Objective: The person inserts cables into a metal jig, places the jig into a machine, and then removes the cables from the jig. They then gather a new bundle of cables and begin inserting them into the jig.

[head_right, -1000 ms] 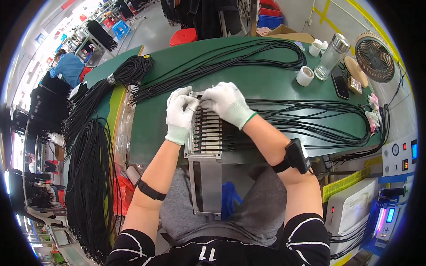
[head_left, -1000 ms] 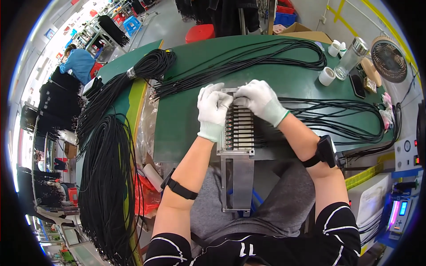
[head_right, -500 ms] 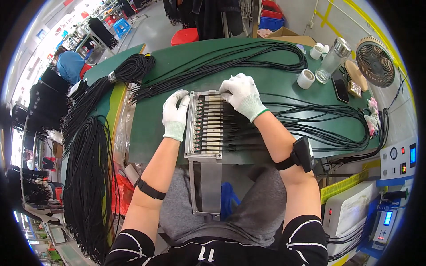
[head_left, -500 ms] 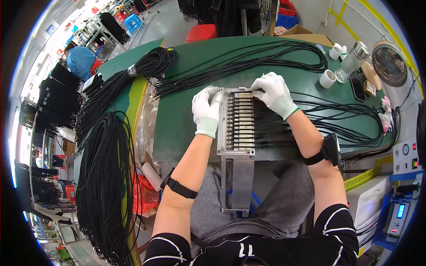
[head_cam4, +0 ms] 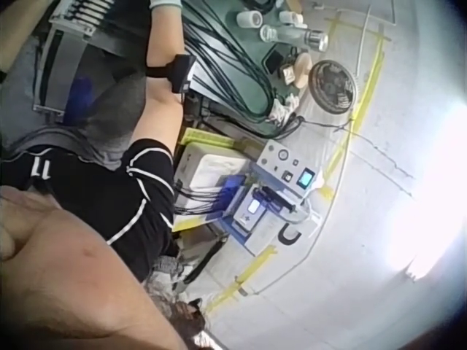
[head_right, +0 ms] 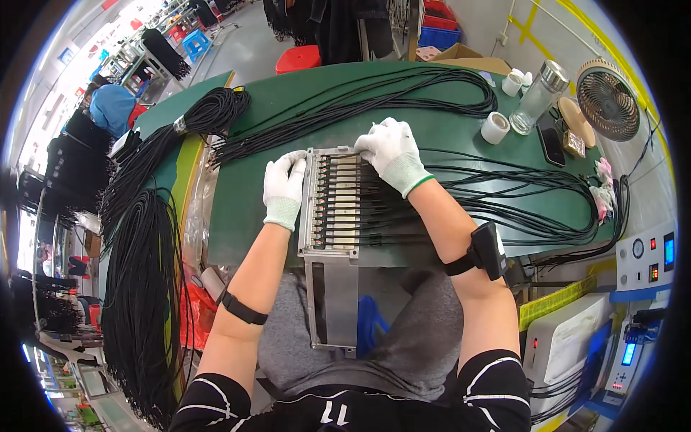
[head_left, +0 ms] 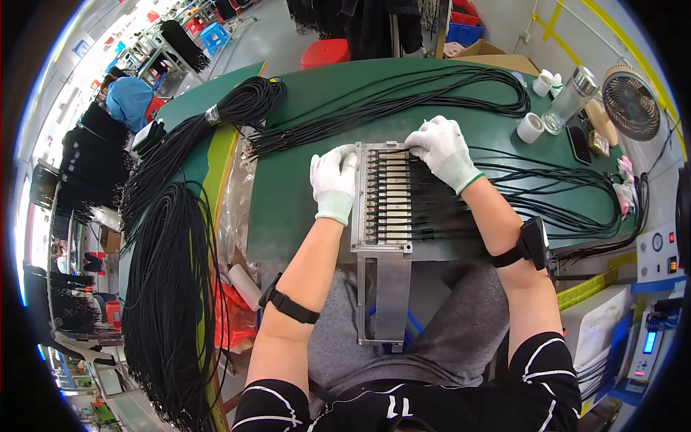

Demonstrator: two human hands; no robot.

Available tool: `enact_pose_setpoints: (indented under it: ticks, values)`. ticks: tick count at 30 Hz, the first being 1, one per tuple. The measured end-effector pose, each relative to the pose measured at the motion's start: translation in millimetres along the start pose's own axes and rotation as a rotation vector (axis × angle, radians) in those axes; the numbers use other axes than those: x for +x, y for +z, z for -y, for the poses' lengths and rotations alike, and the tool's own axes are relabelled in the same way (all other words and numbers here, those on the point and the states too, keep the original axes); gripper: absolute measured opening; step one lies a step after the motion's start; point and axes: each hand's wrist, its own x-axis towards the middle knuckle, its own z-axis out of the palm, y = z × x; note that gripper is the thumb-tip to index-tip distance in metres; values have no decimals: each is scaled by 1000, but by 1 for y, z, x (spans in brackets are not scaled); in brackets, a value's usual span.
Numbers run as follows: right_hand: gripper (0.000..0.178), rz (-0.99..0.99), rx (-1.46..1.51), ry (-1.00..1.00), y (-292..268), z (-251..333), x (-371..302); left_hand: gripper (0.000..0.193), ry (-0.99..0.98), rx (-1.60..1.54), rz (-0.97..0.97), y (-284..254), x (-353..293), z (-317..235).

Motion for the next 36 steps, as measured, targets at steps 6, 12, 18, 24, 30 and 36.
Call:
enact_pose_setpoints:
  ticks: [6,12,18,24,30,36]
  values:
    - [14,9,48,-6,0,8,-2,23,1,26,13,2,1,4]
    - [23,-25,-260,-148,-10,40,-9,24,16,38,34,3,2,4]
    - [29,-123,-198,-168,-14,37,-22,26,63,-82,71,-4,-4,9]
    - [39,153,306,-302,-73,90,-80,29,91,-146,227,-33,-41,35]
    - [33,144,185,-527,-65,163,-163,29,87,-309,272,-34,-54,24]
    - [31,20,347,-580,-78,170,-152,29,98,-309,211,-35,-58,25]
